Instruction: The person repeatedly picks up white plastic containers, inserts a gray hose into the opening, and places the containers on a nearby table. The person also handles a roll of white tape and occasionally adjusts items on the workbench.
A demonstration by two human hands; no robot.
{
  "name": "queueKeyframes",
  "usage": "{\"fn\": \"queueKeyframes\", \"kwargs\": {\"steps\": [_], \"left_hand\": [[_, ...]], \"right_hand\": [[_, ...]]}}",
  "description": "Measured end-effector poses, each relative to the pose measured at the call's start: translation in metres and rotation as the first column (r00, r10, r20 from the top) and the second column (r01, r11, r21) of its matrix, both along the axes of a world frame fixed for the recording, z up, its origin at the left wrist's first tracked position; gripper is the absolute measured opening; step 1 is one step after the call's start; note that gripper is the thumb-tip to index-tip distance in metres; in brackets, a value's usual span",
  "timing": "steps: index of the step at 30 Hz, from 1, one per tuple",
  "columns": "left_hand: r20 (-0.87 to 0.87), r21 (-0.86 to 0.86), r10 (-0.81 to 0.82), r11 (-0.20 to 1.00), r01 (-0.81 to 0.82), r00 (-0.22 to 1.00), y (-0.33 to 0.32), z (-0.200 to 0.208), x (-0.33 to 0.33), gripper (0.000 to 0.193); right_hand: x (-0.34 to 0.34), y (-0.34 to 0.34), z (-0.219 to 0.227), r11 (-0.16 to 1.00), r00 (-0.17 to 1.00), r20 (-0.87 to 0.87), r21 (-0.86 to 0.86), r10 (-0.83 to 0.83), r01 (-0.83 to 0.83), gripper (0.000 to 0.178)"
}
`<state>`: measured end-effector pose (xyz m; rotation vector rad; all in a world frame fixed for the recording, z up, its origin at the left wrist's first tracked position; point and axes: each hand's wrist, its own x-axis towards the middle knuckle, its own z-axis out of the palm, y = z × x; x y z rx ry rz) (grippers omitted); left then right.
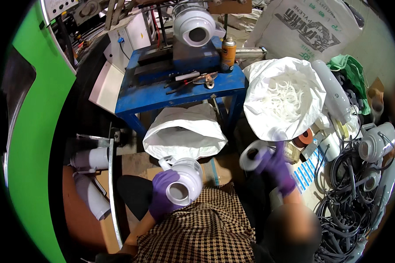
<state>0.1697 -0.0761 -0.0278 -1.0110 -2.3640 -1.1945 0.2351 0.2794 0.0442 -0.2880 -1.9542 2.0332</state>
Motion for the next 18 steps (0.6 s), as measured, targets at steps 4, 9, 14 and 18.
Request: {"fn": "queueKeyframes", "kwargs": {"steps": [4,9,14,18], "left_hand": [[0.003,0.002,-0.073,0.997,0.073,0.997,0.015,0.006,-0.001,0.073],[0.000,-0.011,-0.068,0.998,0.068,0.998,0.019,0.018,-0.006,0.072],[-0.002,-0.006,-0.044,0.999,0.044,0.999,0.022,0.019,-0.011,0.072],[0.009,-0.017,-0.044,0.999,0.045,0.999,0.024,0.018,-0.014,0.071]], "right_hand": [[0.084,-0.091,-0.063,0.741,0.760,0.175,-0.436,0.626,-0.510,0.040],[0.086,-0.084,-0.079,0.169,0.797,0.583,0.779,0.156,-0.603,0.027],[0.051,-0.058,-0.080,0.173,0.918,0.369,0.923,-0.142,-0.344,0.021],[0.021,-0.068,-0.001,0.106,0.995,0.077,0.992,-0.063,-0.071,0.015]]}}
